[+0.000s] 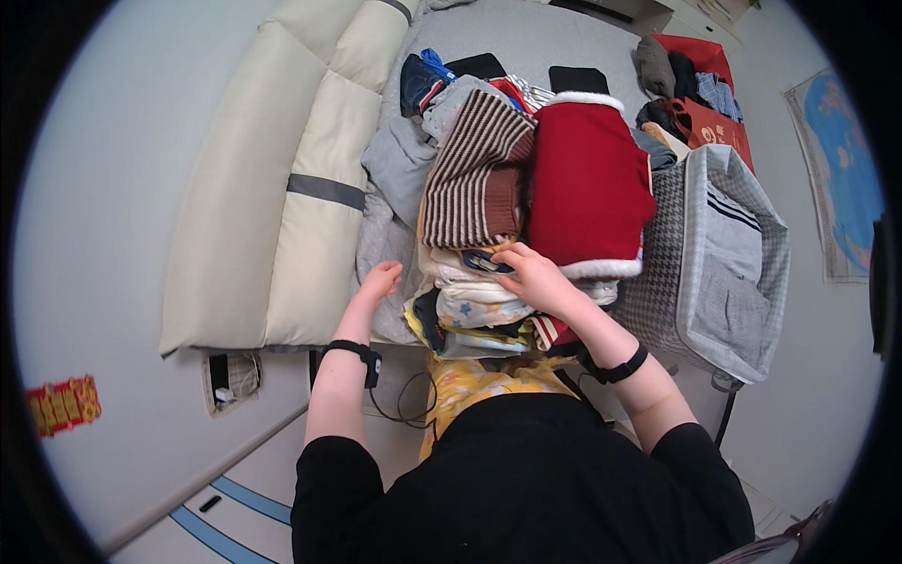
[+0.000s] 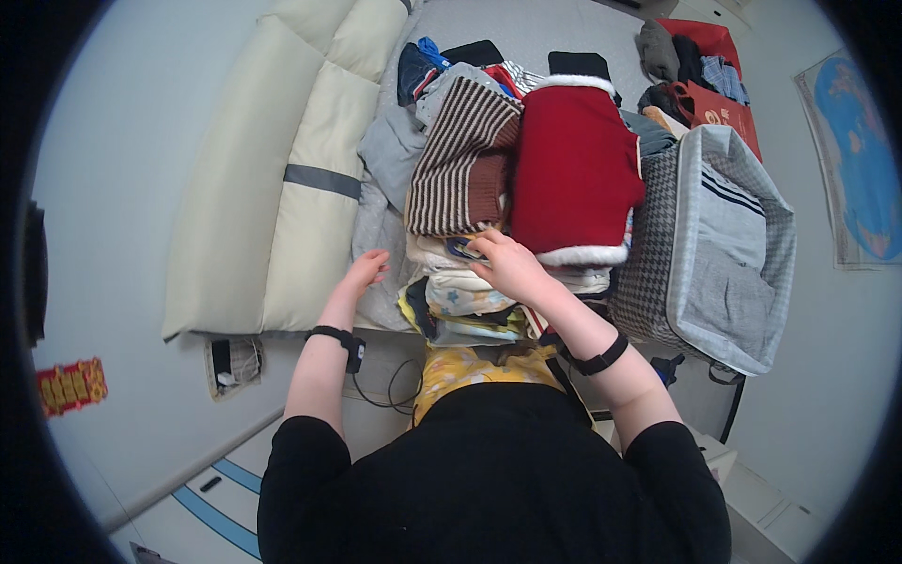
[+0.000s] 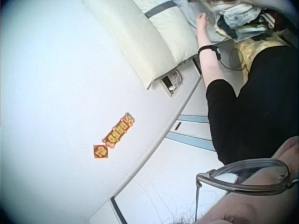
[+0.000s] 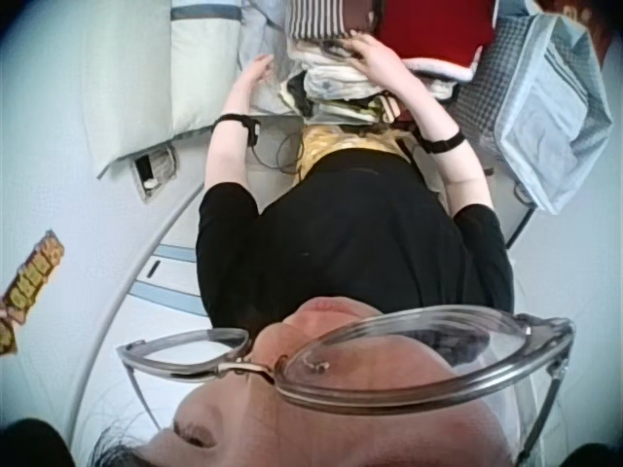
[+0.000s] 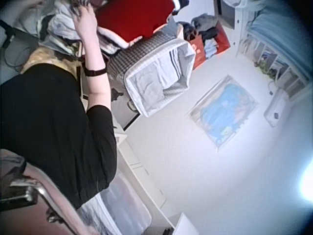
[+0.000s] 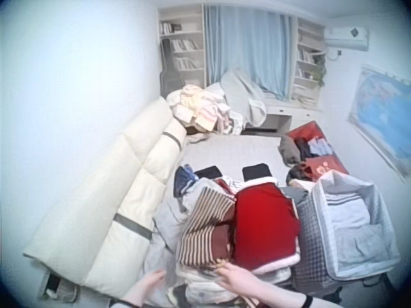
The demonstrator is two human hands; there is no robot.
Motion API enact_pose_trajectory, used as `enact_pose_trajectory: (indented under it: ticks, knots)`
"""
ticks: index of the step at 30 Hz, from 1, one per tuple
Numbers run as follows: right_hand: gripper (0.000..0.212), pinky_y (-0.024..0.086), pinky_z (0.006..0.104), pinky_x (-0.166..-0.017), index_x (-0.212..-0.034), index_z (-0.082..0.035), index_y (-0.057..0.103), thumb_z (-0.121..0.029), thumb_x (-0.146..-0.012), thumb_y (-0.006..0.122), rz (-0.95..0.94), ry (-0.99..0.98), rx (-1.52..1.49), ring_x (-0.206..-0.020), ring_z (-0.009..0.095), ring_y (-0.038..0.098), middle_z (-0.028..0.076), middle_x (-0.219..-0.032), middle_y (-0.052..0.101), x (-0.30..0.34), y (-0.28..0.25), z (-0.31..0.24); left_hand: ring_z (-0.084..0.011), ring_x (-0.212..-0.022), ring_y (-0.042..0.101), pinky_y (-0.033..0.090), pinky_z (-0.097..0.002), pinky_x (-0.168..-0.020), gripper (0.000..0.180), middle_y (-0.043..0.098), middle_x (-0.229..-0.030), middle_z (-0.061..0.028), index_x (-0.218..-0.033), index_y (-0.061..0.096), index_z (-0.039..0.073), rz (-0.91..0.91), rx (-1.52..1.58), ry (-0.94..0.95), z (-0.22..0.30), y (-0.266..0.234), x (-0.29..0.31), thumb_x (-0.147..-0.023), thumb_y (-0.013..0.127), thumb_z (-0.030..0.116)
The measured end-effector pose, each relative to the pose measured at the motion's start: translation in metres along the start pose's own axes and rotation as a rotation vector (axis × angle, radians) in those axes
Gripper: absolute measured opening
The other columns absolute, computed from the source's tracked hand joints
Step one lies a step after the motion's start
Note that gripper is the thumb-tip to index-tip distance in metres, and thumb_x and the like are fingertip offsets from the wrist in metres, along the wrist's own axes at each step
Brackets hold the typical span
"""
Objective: The person picks up items from a pile of clothes by hand, including a grey sweatshirt, a colorful camouflage hoodie, a grey shirt, a blue shirt, black trousers, denim jeans, a yellow shirt, and a white hat, and places them into a storage bin.
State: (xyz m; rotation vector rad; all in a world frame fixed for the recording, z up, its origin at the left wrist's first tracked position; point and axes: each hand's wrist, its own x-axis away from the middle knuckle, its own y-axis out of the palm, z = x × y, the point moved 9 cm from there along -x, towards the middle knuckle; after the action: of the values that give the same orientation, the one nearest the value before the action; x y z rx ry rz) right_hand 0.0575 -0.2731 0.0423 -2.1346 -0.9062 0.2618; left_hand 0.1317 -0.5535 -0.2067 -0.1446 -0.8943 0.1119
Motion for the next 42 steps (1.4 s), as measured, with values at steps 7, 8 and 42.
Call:
enact_pose_trajectory:
  ticks: [7, 8, 42]
  knots:
    - [0.05, 0.039, 0.0463, -0.097, -0.123, -0.008, 0.05, -0.019, -0.077, 0.066, 0.085, 0.065, 0.195, -0.118, 0.037, 0.046, 0.017, -0.132, 0.044, -0.081, 0.05, 0.009, -0.0133, -0.1, 0.055, 0.044, -0.0315, -0.076, 0.041, 0.057, -0.112, -0.0003, -0.124, 0.051, 0.012, -0.031, 0.031, -0.002, 0.0, -0.031, -0.123, -0.089, 0.057, 0.033]
    - [0.052, 0.036, 0.0484, -0.1, -0.125, -0.009, 0.048, -0.02, -0.077, 0.066, 0.11, 0.101, 0.257, -0.123, 0.037, 0.042, 0.018, -0.134, 0.042, -0.09, 0.053, 0.015, -0.0148, -0.102, 0.054, 0.044, -0.0331, -0.076, 0.041, 0.057, -0.113, -0.0012, -0.124, 0.05, 0.012, -0.017, 0.05, 0.007, -0.002, -0.035, -0.138, -0.089, 0.056, 0.032]
    - [0.049, 0.03, 0.0458, -0.105, -0.122, -0.003, 0.051, -0.026, -0.081, 0.066, 0.122, 0.27, -0.121, -0.128, 0.034, 0.038, 0.018, -0.134, 0.042, -0.142, 0.081, -0.007, -0.0304, -0.115, 0.052, 0.04, -0.0451, -0.1, 0.049, 0.053, -0.127, -0.0127, -0.129, 0.045, 0.002, -0.296, 1.252, 0.036, 0.131, -0.049, -0.135, -0.087, 0.057, 0.024]
